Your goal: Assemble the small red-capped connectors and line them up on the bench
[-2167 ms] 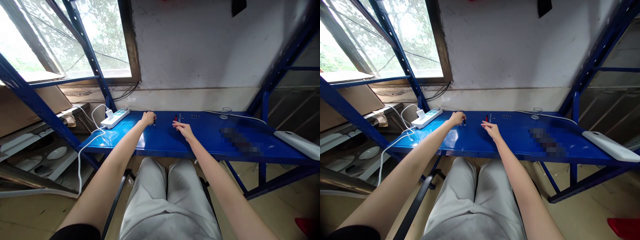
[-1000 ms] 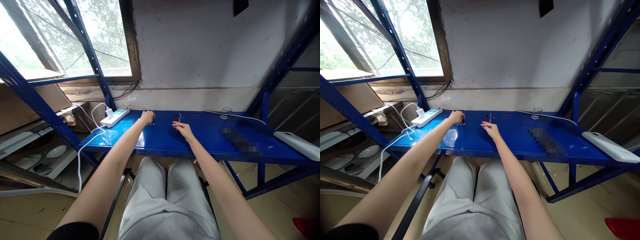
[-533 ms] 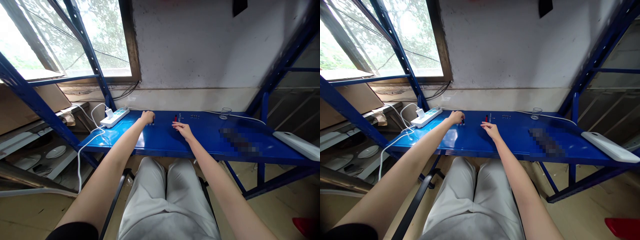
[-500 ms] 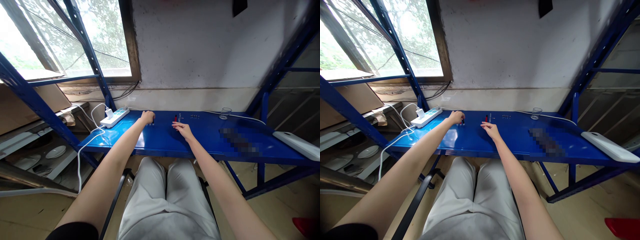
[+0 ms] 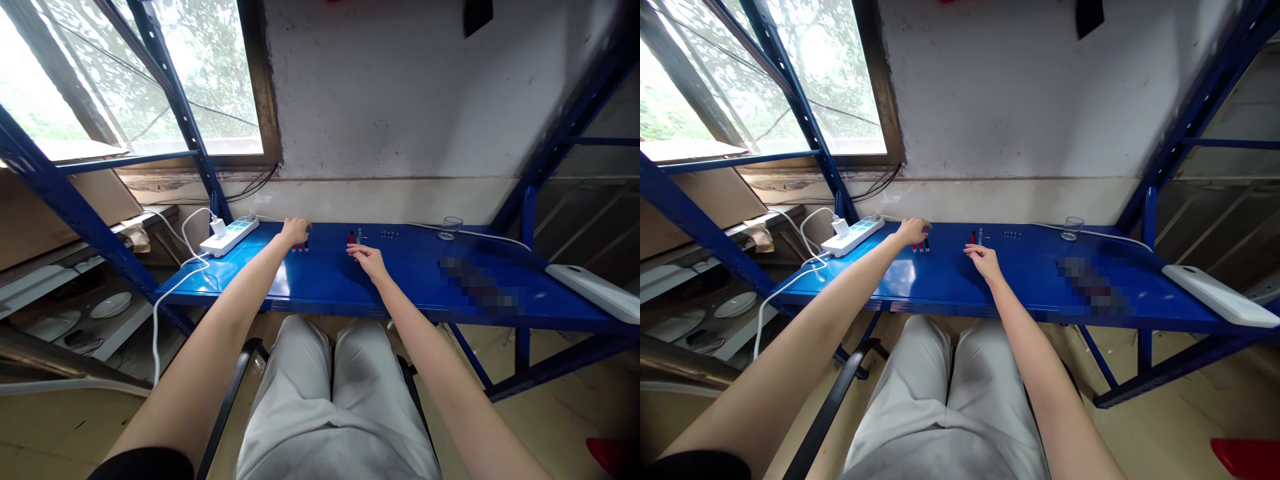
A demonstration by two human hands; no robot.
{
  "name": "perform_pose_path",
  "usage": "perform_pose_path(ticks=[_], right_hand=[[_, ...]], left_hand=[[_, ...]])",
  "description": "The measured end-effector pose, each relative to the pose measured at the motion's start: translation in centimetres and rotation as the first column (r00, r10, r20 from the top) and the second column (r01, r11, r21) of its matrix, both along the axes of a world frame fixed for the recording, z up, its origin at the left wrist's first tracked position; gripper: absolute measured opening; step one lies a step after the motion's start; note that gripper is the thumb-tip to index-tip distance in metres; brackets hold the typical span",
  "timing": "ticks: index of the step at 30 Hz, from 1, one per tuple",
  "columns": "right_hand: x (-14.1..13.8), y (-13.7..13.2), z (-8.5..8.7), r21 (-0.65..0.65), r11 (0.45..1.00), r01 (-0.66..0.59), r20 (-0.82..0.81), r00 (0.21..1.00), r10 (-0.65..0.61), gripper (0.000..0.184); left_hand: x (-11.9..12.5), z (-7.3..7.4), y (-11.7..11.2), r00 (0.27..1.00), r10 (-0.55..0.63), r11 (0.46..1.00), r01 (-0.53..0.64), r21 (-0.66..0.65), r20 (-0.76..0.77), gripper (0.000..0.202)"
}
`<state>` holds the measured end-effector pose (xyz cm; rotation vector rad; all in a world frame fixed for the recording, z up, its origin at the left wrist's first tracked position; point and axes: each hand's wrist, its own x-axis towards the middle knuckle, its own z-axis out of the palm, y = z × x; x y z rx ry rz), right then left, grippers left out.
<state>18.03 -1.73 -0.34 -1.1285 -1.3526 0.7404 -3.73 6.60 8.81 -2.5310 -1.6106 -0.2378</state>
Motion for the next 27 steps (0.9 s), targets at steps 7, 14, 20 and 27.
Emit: perform_pose_path(ticks=[7,14,20,27], right_hand=[[1.0,-0.3,0.1,0.129,0.905,0.405,0.159,0.892,-0.422,0.029],[1.1,-0.1,0.0,0.156,0.876,0.456,0.213,0.851,-0.48,0.029],[1.1,0.2,-0.2,0.154,0.887,0.434,0.231,0.857,-0.46,0.026],[1.2,0.6,-0.5,0.166,0.886,0.432,0.245,0.853,-0.461,0.024]], left_hand=[[2.0,1.3,-2.0,0.953,-0.264,0.926,0.207,0.315,0.15,0.037],[6.4,-2.9,-2.6,0.923,-0.332,0.943,0.321,0.086,0.197,0.045],[9.4,-6.0,-2.6,0.968,-0.157,0.978,0.18,-0.106,0.195,0.064],[11.3,-7.2,-2.3,0.978,-0.085,0.995,0.094,-0.04,0.191,0.061]])
